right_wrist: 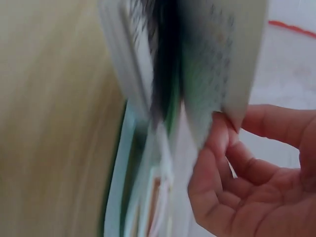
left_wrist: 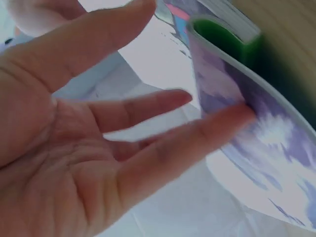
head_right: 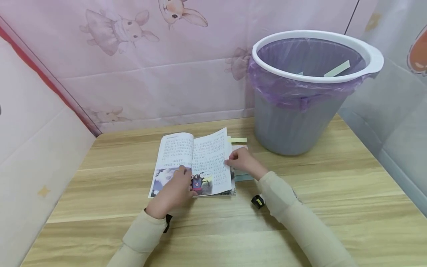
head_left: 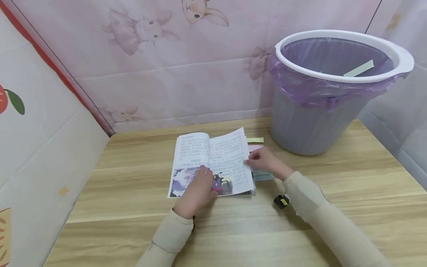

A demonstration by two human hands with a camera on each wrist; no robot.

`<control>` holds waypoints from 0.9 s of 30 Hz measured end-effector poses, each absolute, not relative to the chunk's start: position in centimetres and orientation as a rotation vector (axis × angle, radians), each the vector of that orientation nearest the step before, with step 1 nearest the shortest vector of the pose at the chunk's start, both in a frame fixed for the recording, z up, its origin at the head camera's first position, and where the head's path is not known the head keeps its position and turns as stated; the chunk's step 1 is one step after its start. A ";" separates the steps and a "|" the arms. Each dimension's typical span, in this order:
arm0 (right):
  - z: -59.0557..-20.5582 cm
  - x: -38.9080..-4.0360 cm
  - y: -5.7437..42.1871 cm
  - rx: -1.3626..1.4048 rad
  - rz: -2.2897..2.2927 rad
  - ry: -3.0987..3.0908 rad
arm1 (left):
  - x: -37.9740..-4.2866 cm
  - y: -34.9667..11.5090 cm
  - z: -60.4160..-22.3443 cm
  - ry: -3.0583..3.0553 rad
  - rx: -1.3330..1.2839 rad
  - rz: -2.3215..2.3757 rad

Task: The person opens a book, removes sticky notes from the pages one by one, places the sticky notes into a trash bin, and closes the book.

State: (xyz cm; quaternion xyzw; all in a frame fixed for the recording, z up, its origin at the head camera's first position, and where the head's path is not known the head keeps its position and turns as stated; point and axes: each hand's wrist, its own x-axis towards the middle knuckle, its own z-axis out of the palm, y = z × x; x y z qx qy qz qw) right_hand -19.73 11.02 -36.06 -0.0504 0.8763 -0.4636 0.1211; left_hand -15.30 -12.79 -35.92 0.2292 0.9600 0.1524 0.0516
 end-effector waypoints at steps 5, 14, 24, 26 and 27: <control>-35.5 -17.8 10.4 -0.158 -1.348 2.482 | -15.8 -13.9 -35.8 2.855 0.675 0.501; -35.2 -16.2 9.5 -0.227 -1.552 2.321 | -16.2 -15.8 -35.2 2.792 0.755 0.511; -36.4 -15.4 7.0 -0.501 -1.678 2.023 | -16.8 -17.0 -34.4 2.791 0.884 0.532; -36.6 -15.3 6.2 -0.560 -1.668 1.993 | -16.8 -17.4 -34.2 2.794 0.900 0.523; -36.6 -15.2 5.8 -0.560 -1.658 1.992 | -16.8 -17.6 -34.0 2.791 0.888 0.516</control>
